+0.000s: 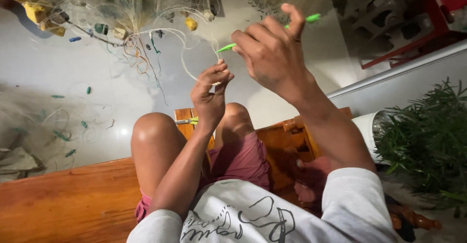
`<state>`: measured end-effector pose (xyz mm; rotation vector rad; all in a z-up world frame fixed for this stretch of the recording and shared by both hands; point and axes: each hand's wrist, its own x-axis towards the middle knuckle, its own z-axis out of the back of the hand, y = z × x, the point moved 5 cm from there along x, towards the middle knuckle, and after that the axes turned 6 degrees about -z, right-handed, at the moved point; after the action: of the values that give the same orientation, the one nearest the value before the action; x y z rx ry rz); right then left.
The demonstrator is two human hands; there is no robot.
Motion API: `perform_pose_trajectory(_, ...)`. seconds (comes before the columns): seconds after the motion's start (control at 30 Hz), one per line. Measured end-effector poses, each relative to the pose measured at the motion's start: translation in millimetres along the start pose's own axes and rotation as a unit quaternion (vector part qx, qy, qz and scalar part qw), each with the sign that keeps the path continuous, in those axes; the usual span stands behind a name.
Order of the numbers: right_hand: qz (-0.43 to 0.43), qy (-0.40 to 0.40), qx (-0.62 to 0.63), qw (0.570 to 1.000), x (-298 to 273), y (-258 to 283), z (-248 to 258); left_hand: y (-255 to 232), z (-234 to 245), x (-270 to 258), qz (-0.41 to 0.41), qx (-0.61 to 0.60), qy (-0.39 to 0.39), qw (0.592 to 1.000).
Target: Repairing or weaving a fishing net using a green plastic shuttle to thread through the mesh.
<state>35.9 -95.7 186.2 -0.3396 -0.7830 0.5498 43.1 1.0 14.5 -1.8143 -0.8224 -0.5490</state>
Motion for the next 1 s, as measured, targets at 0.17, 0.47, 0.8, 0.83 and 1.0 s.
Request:
perform_pose_trajectory(0.17, 0.04, 0.056, 0.017, 0.997, 8.4, 9.7, -13.3, -1.8, -1.8, -4.6, -0.024, 0.062, -0.002, 0.998)
perform_pose_trajectory(0.47, 0.04, 0.024, 0.445, 0.894, -16.4, 0.4, -39.2, 36.5, -25.2, -22.1, 0.188, -0.29, -0.08, 0.935)
perform_pose_trajectory(0.8, 0.071, -0.157, 0.339, 0.925, -88.7, 37.4, 13.0, 17.7, -47.9, -7.6, 0.1, -0.18, -0.054, 0.977)
perform_pose_trajectory(0.83, 0.069, -0.173, 0.338, 0.923, -94.5, 35.5, 16.7, 17.5, -50.1, -7.4, 0.09, -0.162, -0.058, 0.981)
perform_pose_trajectory(1.0, 0.043, -0.285, 0.376, 0.881, -115.2, 21.3, 14.2, -1.2, -59.2, 3.3, 0.059, -0.086, -0.062, 0.993)
